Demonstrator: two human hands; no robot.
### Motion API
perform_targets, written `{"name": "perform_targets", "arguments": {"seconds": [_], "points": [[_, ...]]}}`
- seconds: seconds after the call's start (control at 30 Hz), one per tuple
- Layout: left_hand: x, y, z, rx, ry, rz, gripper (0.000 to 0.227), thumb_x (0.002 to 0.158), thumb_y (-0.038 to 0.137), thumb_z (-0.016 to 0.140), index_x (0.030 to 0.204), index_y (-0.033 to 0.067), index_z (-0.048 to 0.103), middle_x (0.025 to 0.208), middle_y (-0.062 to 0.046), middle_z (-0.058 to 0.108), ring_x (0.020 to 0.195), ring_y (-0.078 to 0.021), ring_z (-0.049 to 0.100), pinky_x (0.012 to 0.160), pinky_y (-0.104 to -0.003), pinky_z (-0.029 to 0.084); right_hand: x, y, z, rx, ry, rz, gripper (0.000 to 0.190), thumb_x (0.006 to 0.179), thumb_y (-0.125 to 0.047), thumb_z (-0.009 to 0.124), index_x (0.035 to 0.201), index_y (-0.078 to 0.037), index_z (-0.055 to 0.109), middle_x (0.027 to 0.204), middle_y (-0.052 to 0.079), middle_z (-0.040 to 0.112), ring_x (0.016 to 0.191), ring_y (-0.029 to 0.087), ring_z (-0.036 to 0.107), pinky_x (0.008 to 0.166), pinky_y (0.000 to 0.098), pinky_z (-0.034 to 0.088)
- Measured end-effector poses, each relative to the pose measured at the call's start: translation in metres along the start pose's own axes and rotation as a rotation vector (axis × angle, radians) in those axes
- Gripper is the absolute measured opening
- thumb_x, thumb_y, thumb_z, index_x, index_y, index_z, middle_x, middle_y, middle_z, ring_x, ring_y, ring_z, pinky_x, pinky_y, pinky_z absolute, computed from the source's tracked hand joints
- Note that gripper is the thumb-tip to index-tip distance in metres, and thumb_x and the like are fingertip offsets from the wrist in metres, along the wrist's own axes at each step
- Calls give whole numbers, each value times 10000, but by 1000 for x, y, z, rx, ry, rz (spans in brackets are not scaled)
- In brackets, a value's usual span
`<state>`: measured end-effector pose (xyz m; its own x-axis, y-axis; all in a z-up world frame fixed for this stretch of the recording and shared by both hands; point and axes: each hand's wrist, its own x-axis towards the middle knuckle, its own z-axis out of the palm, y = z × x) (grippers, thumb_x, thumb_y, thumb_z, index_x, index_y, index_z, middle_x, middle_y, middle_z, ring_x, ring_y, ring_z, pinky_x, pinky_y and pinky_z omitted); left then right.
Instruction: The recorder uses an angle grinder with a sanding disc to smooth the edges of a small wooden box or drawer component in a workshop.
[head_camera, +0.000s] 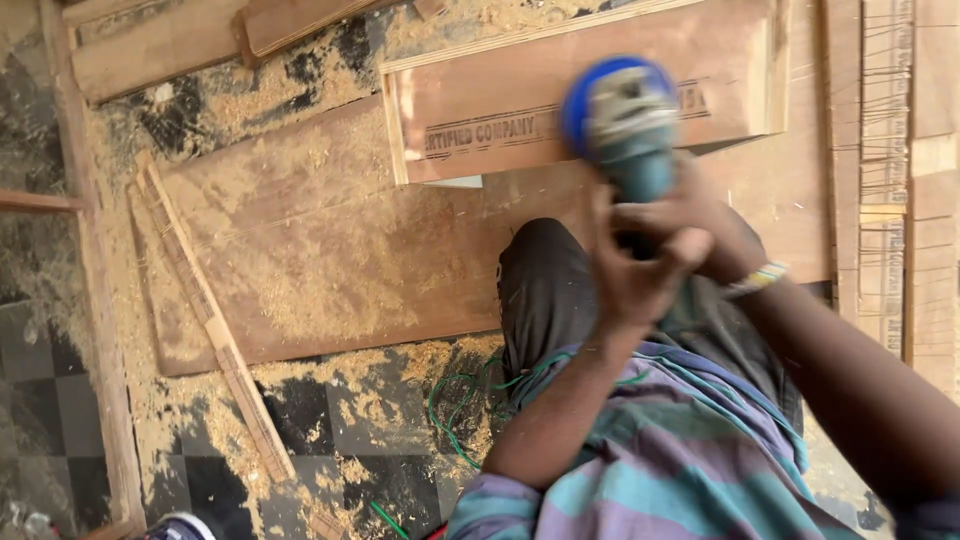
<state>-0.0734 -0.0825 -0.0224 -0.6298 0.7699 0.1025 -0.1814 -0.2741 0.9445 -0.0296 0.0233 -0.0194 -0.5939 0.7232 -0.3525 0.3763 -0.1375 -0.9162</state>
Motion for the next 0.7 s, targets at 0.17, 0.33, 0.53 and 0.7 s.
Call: {"name": "perform_targets", "arguments": {"seconds": [0.17, 0.33, 0.53, 0.7], "points": [[19, 11, -30, -59, 146, -48, 1079, 766, 354, 836, 1592, -39, 263, 1307, -123, 551, 1150, -197, 616, 964, -327, 564, 33, -5, 39, -349, 8, -70, 698, 655, -316, 911, 1185, 10, 593, 990, 158, 720, 852, 230, 719, 738, 370, 601], [29, 5, -8, -108, 121, -153, 1218, 726, 356, 834, 1650, -60, 158, 1376, -172, 501, 1222, -242, 597, 1001, -363, 567, 34, -12, 10, -179, -1, 9, 661, 638, -286, 857, 1198, -39, 606, 962, 104, 738, 785, 194, 737, 701, 324, 622], [36, -13, 30, 114, -45, -117, 1235, 753, 433, 815, 1689, -66, 183, 1460, -210, 504, 1282, -256, 601, 1053, -350, 553, 16, -14, -41, 111, 96, 62, 515, 670, -142, 821, 1107, -6, 586, 876, 106, 711, 679, 156, 717, 586, 300, 614], [53, -13, 51, 158, -131, -81, 1228, 780, 478, 796, 1690, -75, 185, 1415, -220, 540, 1251, -266, 637, 1042, -358, 570, 32, -2, -65, 155, 122, 33, 403, 727, -183, 797, 1053, -6, 637, 862, 60, 737, 722, 138, 736, 641, 277, 631]]}}
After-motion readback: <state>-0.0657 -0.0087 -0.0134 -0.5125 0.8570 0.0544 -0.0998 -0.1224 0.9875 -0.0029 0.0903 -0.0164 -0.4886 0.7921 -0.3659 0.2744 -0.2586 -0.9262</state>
